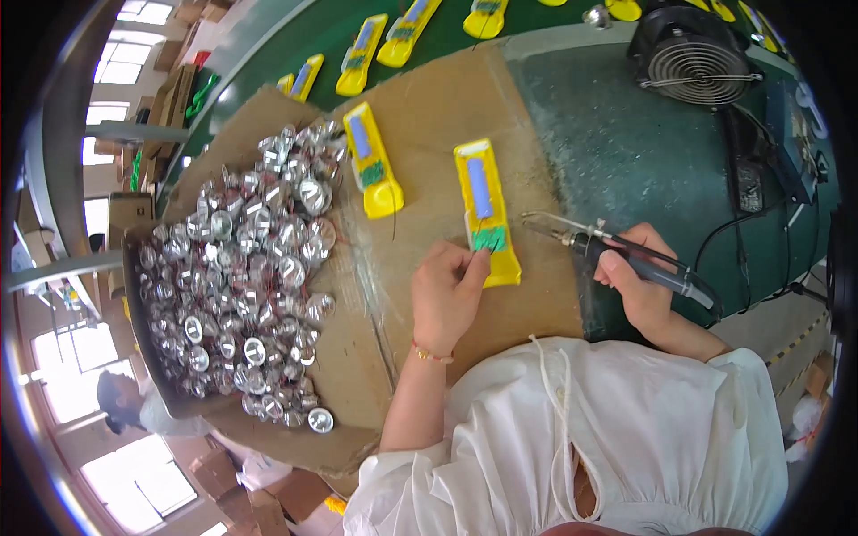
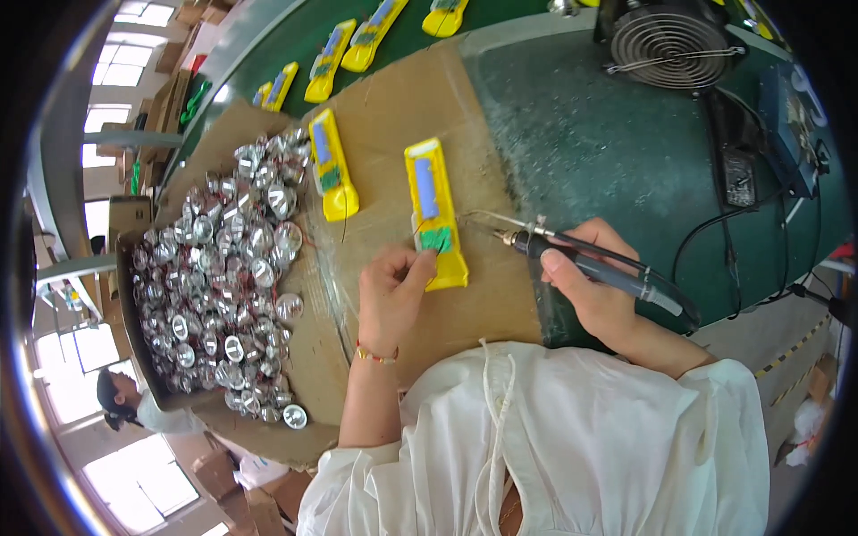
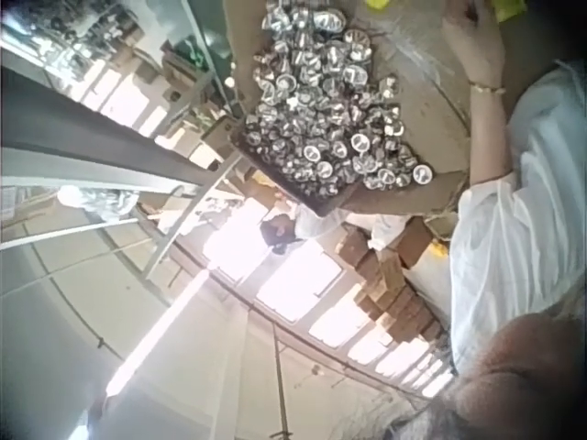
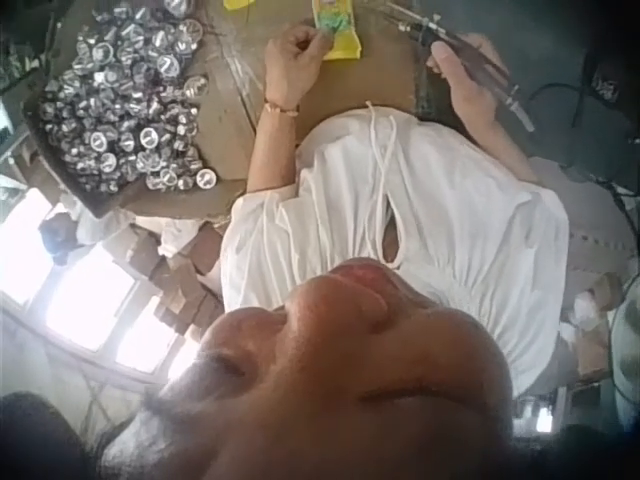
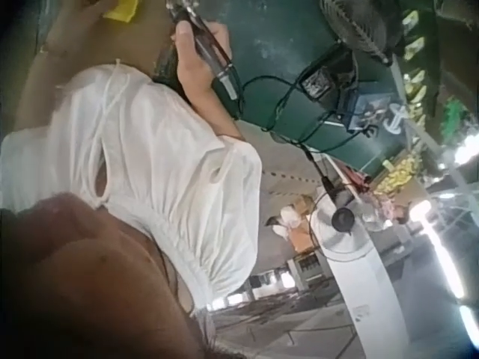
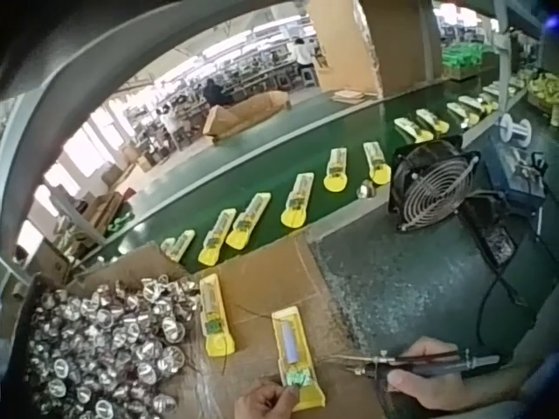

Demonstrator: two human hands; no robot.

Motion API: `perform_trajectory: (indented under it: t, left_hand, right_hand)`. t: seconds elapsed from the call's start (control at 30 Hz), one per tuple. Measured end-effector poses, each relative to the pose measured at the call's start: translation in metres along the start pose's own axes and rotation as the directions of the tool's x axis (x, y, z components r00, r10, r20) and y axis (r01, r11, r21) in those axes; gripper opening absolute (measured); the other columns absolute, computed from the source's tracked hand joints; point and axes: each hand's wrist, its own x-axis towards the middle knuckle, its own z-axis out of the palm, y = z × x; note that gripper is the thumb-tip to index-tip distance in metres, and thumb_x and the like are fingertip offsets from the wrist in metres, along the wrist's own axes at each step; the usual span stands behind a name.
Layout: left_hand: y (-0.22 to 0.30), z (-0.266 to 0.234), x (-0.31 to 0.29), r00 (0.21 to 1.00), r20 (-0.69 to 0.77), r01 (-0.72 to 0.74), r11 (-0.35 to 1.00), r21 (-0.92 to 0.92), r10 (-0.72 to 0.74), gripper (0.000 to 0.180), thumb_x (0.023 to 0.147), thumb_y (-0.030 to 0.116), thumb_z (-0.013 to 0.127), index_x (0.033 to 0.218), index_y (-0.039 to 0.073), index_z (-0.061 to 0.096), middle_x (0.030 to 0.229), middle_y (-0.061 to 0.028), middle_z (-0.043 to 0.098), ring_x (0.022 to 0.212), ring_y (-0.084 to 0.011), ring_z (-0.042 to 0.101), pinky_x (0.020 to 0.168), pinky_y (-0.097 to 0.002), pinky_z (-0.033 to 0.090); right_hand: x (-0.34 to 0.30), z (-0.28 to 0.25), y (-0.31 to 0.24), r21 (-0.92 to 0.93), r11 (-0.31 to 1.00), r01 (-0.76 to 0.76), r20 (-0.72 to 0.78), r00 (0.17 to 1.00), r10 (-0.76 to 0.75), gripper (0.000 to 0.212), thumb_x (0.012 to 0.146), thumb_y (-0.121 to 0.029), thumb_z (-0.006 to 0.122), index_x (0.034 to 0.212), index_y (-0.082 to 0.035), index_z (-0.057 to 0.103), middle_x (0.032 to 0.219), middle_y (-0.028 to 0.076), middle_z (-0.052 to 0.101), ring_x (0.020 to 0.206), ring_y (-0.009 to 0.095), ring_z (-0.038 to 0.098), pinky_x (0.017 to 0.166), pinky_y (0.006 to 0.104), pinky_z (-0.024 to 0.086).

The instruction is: Soldering wires to circuit boards and assembling components for yellow flashlights on a production line.

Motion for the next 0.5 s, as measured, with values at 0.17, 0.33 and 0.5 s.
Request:
perform_trajectory:
  t: [0.17,0.33,0.5]
  left_hand:
    - [0.016,-0.009,-0.015,0.985,-0.043,0.161,0.973,-0.168,-0.170,0.015,0.077,0.015,0.063,0.078,0.001,0.063,0.069,-0.0123,0.059,0.054,-0.0203,0.056,0.051,-0.0291,0.043]
    - [0.004,-0.006,-0.003,0.971,0.183,0.127,0.980,0.153,-0.154,0.018,0.075,0.016,0.061,0.073,-0.001,0.063,0.056,-0.0082,0.061,0.052,-0.0102,0.058,0.048,-0.0268,0.045]
    - [0.047,-0.017,0.112,0.988,0.157,-0.035,0.977,0.211,0.002,0.017,0.074,0.014,0.056,0.068,0.000,0.064,0.055,-0.0102,0.060,0.047,-0.0177,0.059,0.048,-0.0283,0.045]
  right_hand:
    - [0.005,-0.028,0.000,-0.101,0.994,0.037,-0.051,0.998,-0.042,0.013,0.079,-0.007,0.063,0.082,-0.001,0.051,0.068,0.006,0.060,0.061,0.007,0.055,0.054,0.0214,0.044]
    - [0.016,-0.049,0.002,-0.113,0.992,0.055,-0.168,0.983,-0.073,0.013,0.078,-0.008,0.064,0.080,-0.001,0.052,0.066,0.005,0.061,0.060,0.007,0.056,0.053,0.0212,0.044]
    - [0.023,-0.051,0.008,-0.125,0.991,-0.047,-0.225,0.974,0.017,0.013,0.076,-0.008,0.065,0.080,-0.002,0.054,0.064,0.005,0.061,0.058,0.007,0.057,0.053,0.0217,0.045]
